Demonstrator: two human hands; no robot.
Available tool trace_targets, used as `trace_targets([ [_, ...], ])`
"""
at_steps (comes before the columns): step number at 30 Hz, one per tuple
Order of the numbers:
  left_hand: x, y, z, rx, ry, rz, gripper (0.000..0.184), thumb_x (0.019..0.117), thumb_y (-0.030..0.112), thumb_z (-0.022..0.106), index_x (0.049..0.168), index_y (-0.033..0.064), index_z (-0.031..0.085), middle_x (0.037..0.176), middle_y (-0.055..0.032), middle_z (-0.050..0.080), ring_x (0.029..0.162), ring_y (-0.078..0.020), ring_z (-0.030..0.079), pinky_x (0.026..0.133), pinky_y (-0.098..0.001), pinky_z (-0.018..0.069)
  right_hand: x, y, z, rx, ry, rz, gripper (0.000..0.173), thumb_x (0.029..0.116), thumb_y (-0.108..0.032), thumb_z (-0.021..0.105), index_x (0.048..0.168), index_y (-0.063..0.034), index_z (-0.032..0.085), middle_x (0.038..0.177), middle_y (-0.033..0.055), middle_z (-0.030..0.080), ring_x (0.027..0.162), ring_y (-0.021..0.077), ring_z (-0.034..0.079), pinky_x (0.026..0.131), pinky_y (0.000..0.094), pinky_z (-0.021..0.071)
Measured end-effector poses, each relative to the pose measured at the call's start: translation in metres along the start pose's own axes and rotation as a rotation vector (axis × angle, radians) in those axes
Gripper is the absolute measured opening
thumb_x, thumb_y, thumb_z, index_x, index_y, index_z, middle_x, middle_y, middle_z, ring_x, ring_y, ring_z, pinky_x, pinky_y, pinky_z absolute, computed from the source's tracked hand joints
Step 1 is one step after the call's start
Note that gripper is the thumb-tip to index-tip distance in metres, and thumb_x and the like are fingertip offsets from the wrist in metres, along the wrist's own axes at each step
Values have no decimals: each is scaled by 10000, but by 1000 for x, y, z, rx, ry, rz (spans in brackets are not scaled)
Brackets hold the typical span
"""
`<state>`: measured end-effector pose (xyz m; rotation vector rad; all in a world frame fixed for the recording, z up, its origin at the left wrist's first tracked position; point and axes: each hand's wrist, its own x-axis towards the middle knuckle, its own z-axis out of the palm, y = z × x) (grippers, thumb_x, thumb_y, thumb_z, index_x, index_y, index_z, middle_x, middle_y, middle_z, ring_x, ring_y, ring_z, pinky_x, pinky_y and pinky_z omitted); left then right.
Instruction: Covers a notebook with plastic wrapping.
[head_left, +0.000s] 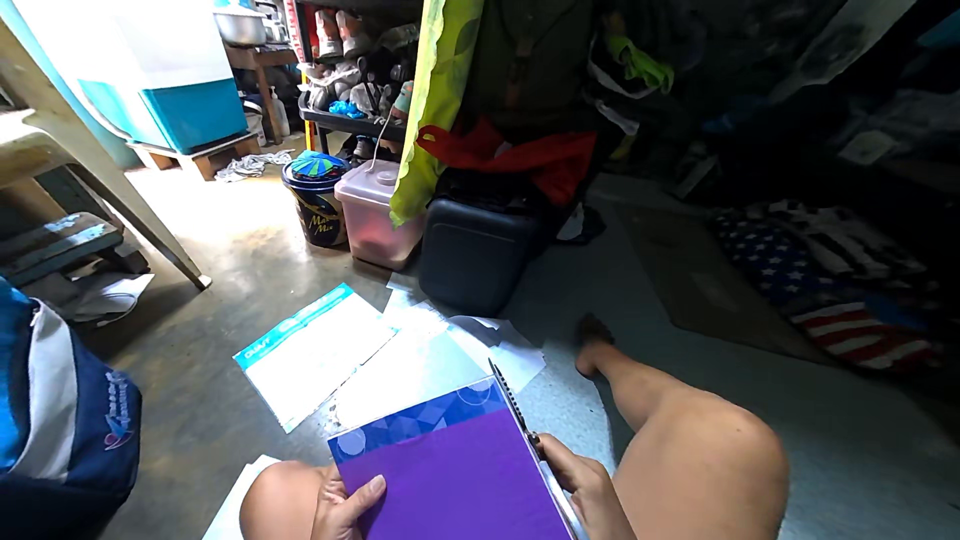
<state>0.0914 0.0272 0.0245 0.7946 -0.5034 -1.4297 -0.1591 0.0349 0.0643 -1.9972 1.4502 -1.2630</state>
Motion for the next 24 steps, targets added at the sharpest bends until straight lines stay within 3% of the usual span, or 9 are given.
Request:
trace_targets([
  [12,-2,2,3,50,4,0,374,862,-213,467,987,82,659,850,-19,783,756,-78,750,724,-261,631,4,1,-2,-57,26,2,202,878,-103,575,941,62,672,637,61,609,549,14,546,557,153,461],
  [15,-1,2,3,31,14,-9,370,866,-212,457,993,77,647,848,-26,781,754,-83,751,720,-263,633,4,-2,-6,90,-13,132,218,912,-122,579,1011,57,657,667,-23,575,561,-63,488,551,107,425],
  [17,-1,2,2,29,17,-14,361,871,-212,452,1000,69,639,847,-31,780,755,-90,753,722,-266,634,4,-5,-9,287,-22,247,193,953,-166,573,1059,-16,635,692,-123,558,558,-93,509,532,102,456],
  [19,-1,1,2,26,19,-15,360,870,-212,453,994,70,640,847,-33,781,751,-92,753,720,-269,635,6,-6,-10,483,1,278,194,983,-265,604,1080,-97,619,769,-175,614,638,-76,569,598,125,496],
  [21,0,-1,0,27,10,-17,355,872,-207,457,998,73,635,852,-33,782,751,-90,753,719,-267,635,10,-8,-11,576,44,254,202,936,-261,677,1078,-122,640,848,-149,661,710,-38,623,639,147,538],
  [24,0,-6,0,10,14,-47,337,885,-194,443,1030,63,606,854,-35,779,753,-96,754,718,-271,637,17,-12,-10,676,79,228,276,810,-154,785,1059,-140,667,845,-110,686,734,-7,648,665,162,555],
])
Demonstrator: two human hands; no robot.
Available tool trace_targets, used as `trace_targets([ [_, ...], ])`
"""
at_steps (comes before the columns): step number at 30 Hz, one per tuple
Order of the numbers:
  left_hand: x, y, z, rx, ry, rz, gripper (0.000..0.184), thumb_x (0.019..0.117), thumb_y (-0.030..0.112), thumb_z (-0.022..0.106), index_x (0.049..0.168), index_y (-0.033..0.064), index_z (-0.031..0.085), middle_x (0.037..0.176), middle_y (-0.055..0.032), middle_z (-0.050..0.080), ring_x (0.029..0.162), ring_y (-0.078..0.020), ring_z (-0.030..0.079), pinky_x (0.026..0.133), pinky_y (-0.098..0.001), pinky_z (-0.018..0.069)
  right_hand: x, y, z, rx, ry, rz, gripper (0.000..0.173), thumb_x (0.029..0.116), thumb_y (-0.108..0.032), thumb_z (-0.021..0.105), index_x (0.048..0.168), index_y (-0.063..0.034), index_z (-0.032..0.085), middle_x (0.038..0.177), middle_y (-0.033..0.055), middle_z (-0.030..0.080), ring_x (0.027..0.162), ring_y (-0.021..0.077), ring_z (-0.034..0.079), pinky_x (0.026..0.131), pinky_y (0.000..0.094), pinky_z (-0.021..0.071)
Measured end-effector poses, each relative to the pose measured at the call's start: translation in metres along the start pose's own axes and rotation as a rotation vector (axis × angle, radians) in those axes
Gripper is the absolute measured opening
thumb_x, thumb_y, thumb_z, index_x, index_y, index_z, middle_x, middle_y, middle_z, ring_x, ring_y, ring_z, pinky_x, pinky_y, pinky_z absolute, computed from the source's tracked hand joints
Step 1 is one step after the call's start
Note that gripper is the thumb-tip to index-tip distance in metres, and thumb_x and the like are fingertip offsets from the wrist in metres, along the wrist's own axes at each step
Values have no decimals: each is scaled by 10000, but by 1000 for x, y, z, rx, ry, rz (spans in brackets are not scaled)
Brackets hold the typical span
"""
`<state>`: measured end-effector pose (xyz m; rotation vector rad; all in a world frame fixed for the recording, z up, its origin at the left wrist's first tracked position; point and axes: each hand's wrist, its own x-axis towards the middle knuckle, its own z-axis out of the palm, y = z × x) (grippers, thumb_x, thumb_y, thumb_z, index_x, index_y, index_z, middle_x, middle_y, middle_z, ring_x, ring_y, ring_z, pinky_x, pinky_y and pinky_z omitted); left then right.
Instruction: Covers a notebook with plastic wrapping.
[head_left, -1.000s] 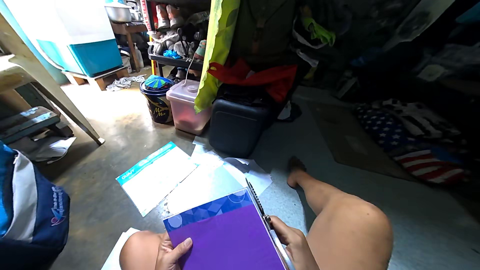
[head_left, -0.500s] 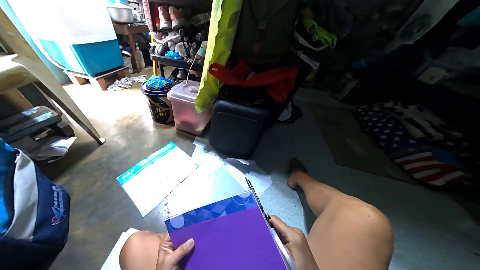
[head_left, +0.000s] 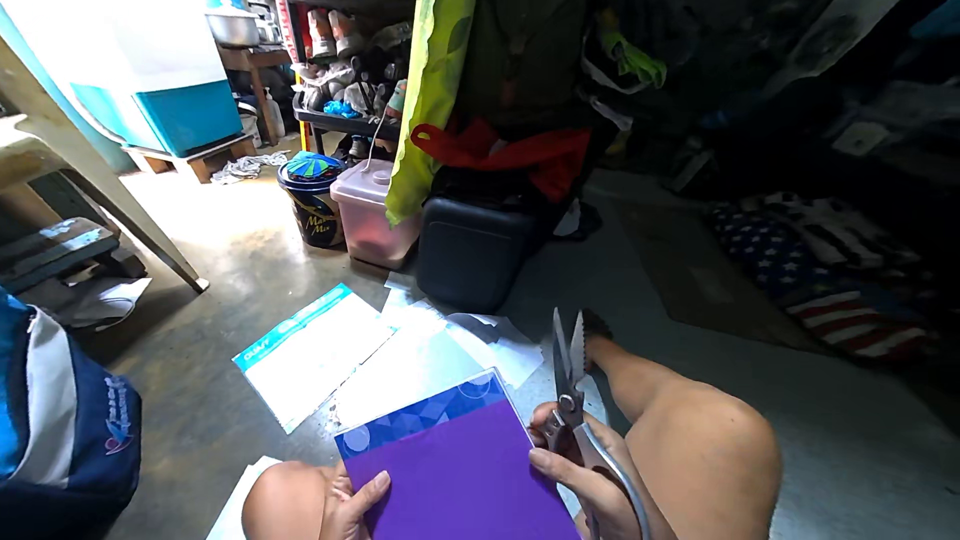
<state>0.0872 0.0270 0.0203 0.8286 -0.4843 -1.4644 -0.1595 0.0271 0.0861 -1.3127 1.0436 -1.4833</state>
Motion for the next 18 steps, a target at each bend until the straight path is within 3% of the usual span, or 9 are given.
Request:
trace_targets([
  [4,-1,-6,-1,-72,-27,-40,310,904,-147,424,1089,53,570,874,-45,778,769,-106,757,727,-284,639,3,-1,4,211,-34,94,285,814,-91,788,1062,-122,650,788,-56,703,680,18,664,636,172,564],
  [8,-1,-14,-7,-129,-35,4,248,846,-12,599,1079,74,595,884,-36,773,800,-99,752,739,-295,633,0,1,8,248,-37,165,268,810,-104,779,1049,-130,662,767,-68,680,655,4,639,615,156,544],
  [11,3,-11,-17,-140,-18,89,138,810,289,789,902,189,772,817,24,765,780,-44,736,735,-252,618,-3,7,11,309,-64,193,271,830,-89,765,1075,-129,654,780,-54,701,655,3,647,611,154,542],
  [13,6,-3,-23,-162,-65,103,197,793,401,812,876,222,803,832,28,773,805,-45,743,760,-254,625,-5,12,15,331,-77,230,270,828,-94,753,1074,-144,653,772,-66,691,649,-8,635,609,148,534],
  [18,21,2,-69,-21,-381,270,326,813,367,801,1109,230,787,1045,45,782,977,-35,728,869,-245,597,-12,27,24,451,-95,379,261,827,-75,756,1060,-135,653,762,-26,689,633,31,652,610,184,562],
])
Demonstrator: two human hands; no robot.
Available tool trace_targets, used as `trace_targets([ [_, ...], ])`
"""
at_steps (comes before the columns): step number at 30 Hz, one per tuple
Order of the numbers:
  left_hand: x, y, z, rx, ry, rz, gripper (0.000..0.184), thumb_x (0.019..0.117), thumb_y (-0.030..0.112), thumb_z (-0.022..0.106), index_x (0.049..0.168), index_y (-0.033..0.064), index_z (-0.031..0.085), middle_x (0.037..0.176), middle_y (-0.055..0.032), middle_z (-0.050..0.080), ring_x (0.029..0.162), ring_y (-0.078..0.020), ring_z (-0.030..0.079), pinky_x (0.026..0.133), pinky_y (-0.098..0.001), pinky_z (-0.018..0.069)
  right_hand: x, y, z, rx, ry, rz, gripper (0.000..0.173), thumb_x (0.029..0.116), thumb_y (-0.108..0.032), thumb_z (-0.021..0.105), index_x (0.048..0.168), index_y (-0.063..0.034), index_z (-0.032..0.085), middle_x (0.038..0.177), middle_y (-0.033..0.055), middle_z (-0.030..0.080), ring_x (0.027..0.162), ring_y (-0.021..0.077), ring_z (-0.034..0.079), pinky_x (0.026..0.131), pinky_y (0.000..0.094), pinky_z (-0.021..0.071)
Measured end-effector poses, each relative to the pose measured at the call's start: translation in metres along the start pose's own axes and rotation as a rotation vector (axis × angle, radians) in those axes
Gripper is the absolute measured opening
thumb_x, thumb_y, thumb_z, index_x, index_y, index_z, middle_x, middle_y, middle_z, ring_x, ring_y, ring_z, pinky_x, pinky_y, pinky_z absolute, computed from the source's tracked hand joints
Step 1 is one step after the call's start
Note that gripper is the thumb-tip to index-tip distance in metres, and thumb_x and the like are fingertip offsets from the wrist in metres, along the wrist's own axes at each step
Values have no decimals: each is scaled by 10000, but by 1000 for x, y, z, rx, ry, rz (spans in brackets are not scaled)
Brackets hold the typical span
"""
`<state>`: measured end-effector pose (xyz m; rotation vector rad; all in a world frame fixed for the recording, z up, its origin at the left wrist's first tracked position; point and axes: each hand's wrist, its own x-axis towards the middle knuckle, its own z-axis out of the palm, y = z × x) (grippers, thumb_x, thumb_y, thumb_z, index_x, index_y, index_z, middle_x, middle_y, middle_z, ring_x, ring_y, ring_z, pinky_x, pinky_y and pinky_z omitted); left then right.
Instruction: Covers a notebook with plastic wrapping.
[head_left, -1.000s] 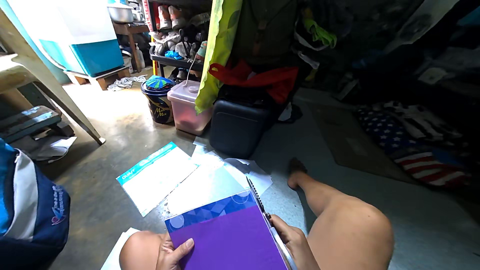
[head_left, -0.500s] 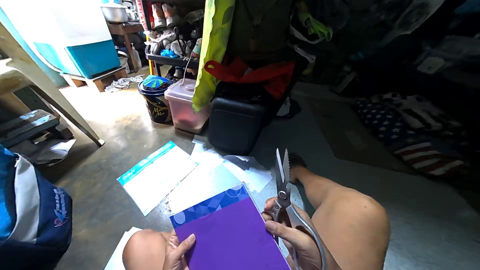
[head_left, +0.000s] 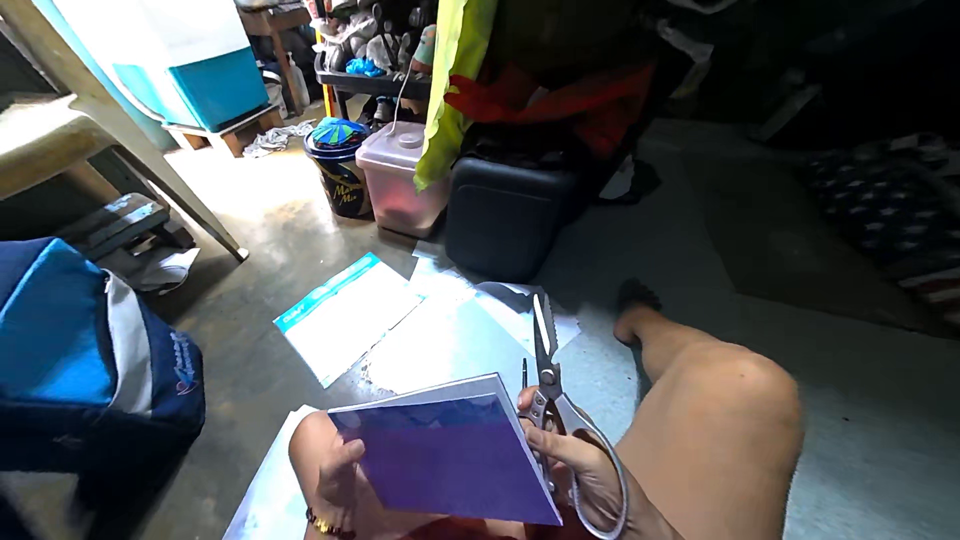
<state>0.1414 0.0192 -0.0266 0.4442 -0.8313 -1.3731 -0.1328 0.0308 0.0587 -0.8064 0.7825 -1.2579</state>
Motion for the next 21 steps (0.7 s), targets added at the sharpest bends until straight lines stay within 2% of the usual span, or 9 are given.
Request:
trace_targets([
  [2,2,1,-12,41,-99,27,405,794,336,834,1175,220,759,1095,42,774,1017,-43,721,891,-255,594,-1,7,-2,29,-17,56,269,816,-88,767,1056,-139,656,751,-24,680,634,37,650,615,187,562],
  [6,7,3,-7,171,-106,67,395,726,303,876,1105,245,781,1010,74,784,930,0,724,828,-205,598,-2,17,-14,37,-65,121,294,796,-142,817,1050,-156,670,760,-33,687,655,38,663,639,201,579],
  [10,16,2,5,149,-211,-19,278,758,229,839,1033,246,806,936,107,777,866,42,707,783,-157,578,-6,13,-22,45,-107,89,299,795,-137,814,1054,-170,669,764,-49,696,666,25,668,643,188,577],
  [14,21,-8,28,54,-348,-112,205,817,231,808,1020,249,804,942,117,771,880,49,696,806,-153,562,-21,-7,-35,18,-146,-11,281,814,-151,802,1067,-189,687,794,-79,716,699,-16,668,660,149,557],
  [18,26,-36,52,-124,-627,-140,216,916,331,735,1109,233,751,1039,110,750,1002,18,677,903,-189,534,-50,-32,-55,-6,-58,-104,284,794,-118,790,1058,-186,710,821,-65,730,736,-1,685,693,169,572],
  [20,27,-52,73,-200,-735,-155,300,952,418,681,1183,232,733,1104,103,741,1070,-5,662,950,-212,517,-66,-44,-68,-80,23,-193,272,798,-98,764,1048,-189,710,809,-87,707,712,-12,666,663,160,566],
  [21,26,-60,83,-208,-779,-153,346,971,462,637,1216,231,716,1130,99,733,1094,-15,653,964,-224,510,-74,-49,-74,-134,87,-243,274,791,-77,741,1038,-186,697,776,-100,685,664,-25,638,610,143,542],
])
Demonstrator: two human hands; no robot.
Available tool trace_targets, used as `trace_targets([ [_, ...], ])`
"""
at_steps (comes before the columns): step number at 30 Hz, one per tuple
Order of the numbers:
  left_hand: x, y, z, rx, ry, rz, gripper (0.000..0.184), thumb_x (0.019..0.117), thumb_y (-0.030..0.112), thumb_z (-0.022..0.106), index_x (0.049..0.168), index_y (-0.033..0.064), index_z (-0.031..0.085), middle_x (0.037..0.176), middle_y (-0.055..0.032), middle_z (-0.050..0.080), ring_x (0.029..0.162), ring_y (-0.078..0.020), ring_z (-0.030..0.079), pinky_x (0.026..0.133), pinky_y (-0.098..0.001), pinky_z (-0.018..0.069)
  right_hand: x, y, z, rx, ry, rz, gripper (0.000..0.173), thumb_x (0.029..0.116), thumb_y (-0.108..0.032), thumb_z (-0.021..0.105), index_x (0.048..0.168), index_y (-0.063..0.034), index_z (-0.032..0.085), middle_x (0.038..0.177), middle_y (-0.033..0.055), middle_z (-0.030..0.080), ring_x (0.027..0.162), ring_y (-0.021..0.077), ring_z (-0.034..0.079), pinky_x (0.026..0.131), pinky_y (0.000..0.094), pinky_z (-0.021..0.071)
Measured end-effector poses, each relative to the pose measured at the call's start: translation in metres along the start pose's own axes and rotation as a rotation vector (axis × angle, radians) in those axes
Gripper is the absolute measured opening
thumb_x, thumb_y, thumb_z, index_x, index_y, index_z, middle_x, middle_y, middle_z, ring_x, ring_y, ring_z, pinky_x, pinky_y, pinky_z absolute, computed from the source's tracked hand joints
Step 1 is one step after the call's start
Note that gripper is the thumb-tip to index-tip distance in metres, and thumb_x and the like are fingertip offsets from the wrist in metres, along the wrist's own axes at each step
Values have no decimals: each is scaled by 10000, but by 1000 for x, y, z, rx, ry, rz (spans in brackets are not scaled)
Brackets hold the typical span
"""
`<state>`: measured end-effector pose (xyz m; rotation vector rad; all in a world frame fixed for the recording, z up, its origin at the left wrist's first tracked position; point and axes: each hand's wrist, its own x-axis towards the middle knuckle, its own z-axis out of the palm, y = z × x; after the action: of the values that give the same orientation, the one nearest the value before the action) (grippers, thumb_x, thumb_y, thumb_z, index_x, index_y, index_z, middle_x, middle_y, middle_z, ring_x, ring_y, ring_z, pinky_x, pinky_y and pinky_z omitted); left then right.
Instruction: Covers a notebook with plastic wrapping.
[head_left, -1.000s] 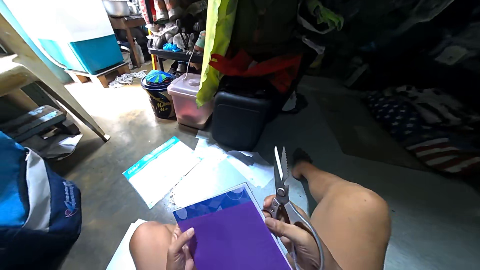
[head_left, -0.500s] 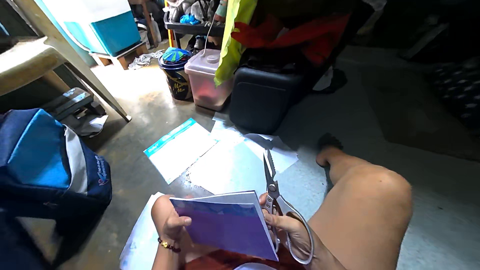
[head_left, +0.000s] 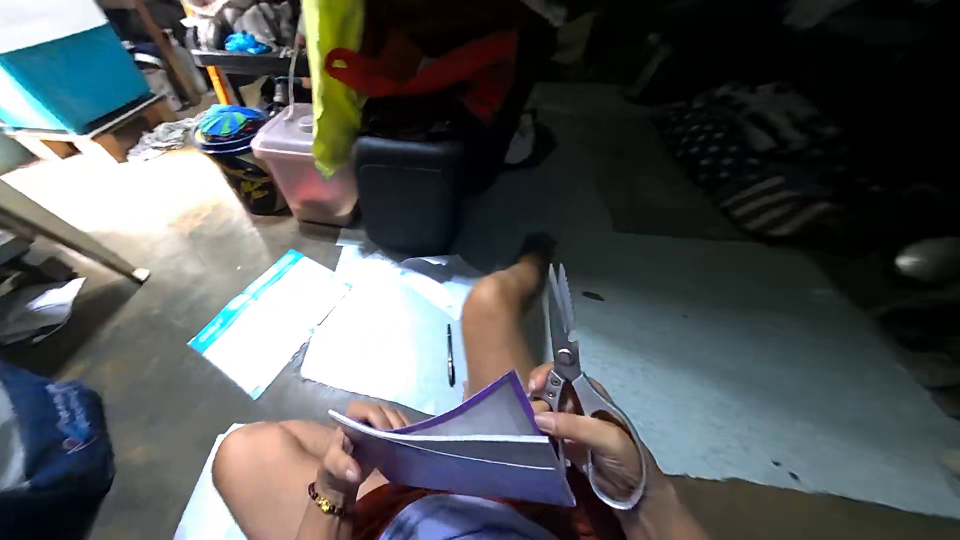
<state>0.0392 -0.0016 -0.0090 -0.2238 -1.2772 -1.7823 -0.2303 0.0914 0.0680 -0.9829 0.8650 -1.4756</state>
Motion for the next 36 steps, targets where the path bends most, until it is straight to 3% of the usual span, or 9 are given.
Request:
trace_targets([
  [3,11,-15,13,-45,-39,-73,562,966,630,520,1264,191,706,1185,57,731,1125,-39,656,975,-232,513,-16,-10,-13,-137,223,-141,312,757,-9,707,1034,-141,652,698,-105,678,542,-45,579,486,117,466],
  [8,34,18,4,102,-154,-463,985,798,930,360,1356,174,655,1200,6,734,1086,-72,686,933,-245,554,-33,-9,-33,-290,336,-264,350,743,26,685,1059,-113,630,753,-103,724,637,-19,659,581,146,539],
  [12,115,53,47,761,-341,-833,592,1064,545,355,1249,91,687,941,31,724,814,4,651,763,-226,548,-37,-14,-31,-326,342,-282,347,736,22,683,1047,-125,642,758,-117,723,636,-35,649,577,132,528],
  [16,179,39,106,1019,-615,-863,239,1048,186,564,1133,-1,687,786,-57,629,655,-81,534,635,-268,467,-39,-21,-25,-383,283,-357,340,760,-22,733,1067,-146,652,825,-117,745,705,-23,685,638,145,569],
  [24,166,26,121,717,-457,-850,355,1091,262,428,864,84,636,702,89,504,629,40,471,586,-158,394,-45,-21,-29,-409,121,-475,321,819,-95,764,1111,-200,682,897,-110,758,788,-19,707,710,142,586],
  [28,157,32,137,753,-349,-936,154,1027,133,568,1019,30,682,774,45,596,666,29,524,619,-160,440,-46,-20,-32,-423,57,-484,284,845,-110,757,1100,-196,665,901,-115,754,801,-28,701,716,134,579],
  [31,155,21,135,785,-194,-879,116,1002,101,622,951,19,687,758,55,595,667,34,521,629,-155,438,-43,-24,-29,-423,121,-445,292,799,-76,760,1060,-159,658,859,-107,749,754,-18,698,675,145,578],
  [33,151,11,133,756,-95,-796,107,986,90,645,919,22,694,758,65,615,678,42,543,649,-147,459,-44,-29,-35,-485,141,-396,307,813,-224,792,1067,-132,646,859,-112,739,721,-36,673,634,137,560],
  [36,144,4,133,767,-66,-669,125,994,101,631,954,8,704,813,45,652,729,45,580,697,-140,489,-54,-29,-60,-752,66,-334,810,797,-773,645,1099,-21,646,812,-73,644,647,-77,538,564,113,465],
])
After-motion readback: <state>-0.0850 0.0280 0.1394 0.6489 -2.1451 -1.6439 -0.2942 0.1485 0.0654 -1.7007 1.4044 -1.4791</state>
